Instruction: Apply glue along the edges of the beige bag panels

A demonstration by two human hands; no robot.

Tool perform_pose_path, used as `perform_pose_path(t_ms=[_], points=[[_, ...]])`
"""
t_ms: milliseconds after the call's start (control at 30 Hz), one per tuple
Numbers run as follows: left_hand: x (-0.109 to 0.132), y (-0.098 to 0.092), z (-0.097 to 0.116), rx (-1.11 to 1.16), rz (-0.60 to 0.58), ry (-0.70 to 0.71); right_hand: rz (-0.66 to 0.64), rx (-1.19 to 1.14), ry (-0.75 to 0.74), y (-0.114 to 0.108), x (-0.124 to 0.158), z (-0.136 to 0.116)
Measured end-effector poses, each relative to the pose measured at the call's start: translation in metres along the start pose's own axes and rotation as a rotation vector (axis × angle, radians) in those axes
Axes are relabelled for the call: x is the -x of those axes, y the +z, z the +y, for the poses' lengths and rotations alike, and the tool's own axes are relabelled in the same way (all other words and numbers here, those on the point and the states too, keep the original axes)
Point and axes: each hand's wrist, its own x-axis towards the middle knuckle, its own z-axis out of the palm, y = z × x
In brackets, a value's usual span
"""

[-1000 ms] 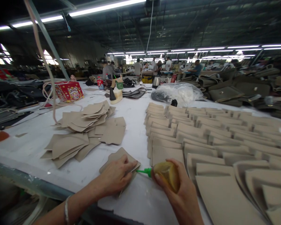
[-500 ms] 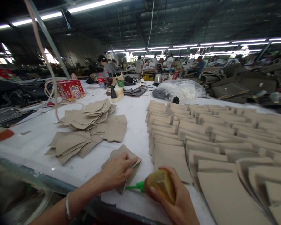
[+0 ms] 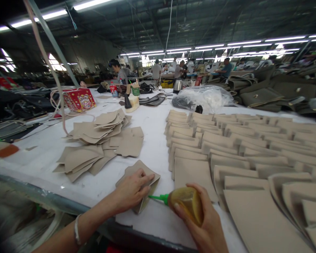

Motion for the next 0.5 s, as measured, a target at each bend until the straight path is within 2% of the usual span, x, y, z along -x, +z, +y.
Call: perform_pose_path(t_ms=[133,333,500], points=[[0.0009,-0.0015,0.0011,0.01,-0.007,-0.007,-0.121,-0.077,0.001,-0.0009,0.0005,-0.0001],[0.0016,-0.0021,0.0025,0.004,-0.01,-0.022,-0.033,0.007,-0.052,-0.0033,-0.0027,0.0041],[0.0004,-0.0002,0.0013,-0.002,-0.01,-0.027,-0.137,-0.05,-0.03,-0.0029,0.0016,0.0062]])
